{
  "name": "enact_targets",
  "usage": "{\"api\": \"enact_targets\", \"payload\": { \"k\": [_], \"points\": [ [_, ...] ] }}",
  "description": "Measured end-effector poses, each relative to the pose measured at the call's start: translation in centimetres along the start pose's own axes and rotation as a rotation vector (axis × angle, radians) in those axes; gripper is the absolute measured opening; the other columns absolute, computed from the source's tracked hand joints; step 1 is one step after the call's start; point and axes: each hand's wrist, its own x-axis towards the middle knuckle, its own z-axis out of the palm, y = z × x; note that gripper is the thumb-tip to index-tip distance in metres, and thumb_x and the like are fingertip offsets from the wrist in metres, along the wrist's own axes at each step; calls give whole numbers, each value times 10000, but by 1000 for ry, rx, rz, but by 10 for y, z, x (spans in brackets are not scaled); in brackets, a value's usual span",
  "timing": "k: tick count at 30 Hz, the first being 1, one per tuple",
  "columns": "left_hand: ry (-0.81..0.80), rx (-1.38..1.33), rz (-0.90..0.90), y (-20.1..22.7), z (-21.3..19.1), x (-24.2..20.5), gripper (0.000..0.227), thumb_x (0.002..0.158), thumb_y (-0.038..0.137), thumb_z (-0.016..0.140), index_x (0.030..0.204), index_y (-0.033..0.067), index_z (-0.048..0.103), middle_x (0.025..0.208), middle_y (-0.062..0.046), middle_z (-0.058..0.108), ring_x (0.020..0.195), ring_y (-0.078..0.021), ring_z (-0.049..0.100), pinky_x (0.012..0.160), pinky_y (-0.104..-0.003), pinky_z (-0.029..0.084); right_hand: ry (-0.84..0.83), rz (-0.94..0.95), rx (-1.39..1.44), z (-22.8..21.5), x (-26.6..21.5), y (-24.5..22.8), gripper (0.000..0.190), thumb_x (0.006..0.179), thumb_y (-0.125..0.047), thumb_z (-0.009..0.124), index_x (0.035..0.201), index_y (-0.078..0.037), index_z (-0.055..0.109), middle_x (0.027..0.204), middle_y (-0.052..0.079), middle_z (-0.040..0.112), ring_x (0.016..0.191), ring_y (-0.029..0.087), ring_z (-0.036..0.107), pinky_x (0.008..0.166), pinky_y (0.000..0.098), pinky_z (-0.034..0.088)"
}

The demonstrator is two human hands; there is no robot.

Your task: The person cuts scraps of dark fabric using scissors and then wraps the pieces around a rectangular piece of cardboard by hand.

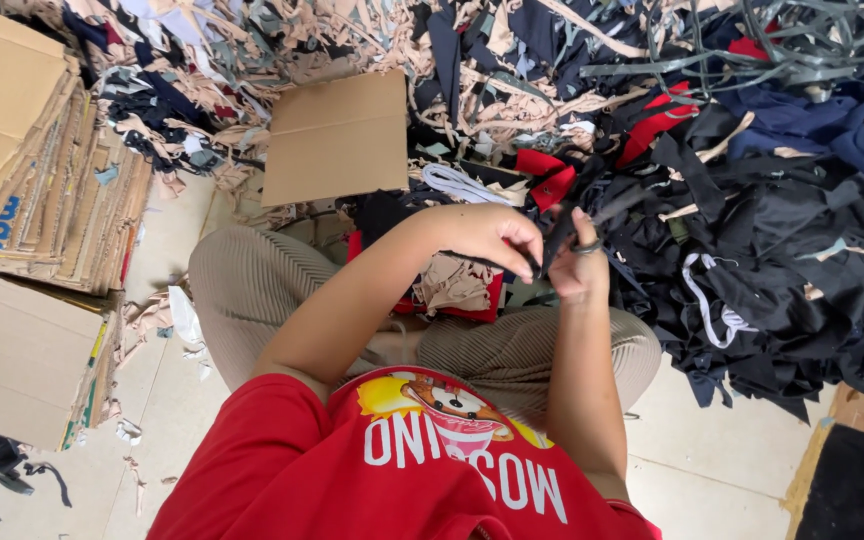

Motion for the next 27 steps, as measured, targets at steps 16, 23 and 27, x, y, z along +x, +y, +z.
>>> {"api": "enact_targets", "payload": {
  "k": [16, 23, 27],
  "points": [
    [629, -53, -459, -2, -29, -10, 122, 1058, 110, 450, 1102, 212, 502, 986, -58, 783, 454, -101, 394, 446, -268, 290, -355, -609, -179, 75, -137, -134, 374, 897, -96, 745, 1120, -258, 492, 1079, 205, 661, 603, 136, 516, 421, 190, 322],
    [325, -224, -136, 41, -19, -7, 504, 999, 564, 409, 1021, 189, 744, 1026, -107, 709, 1155, -261, 655, 1139, -430, 374, -545, -545, -354, 112, -141, -88, 451, 805, 7, 756, 1140, -125, 485, 881, 262, 708, 476, 94, 584, 358, 159, 384],
    [629, -597, 9, -2, -29, 13, 443, 923, 322, 768, 1222, 13, 662, 1038, -153, 738, 894, -255, 779, 825, -396, 632, -541, -452, -485, 69, -114, -71, 539, 800, -144, 835, 1220, -2, 528, 1051, 215, 717, 833, 227, 742, 645, 305, 640]
  ]
}}
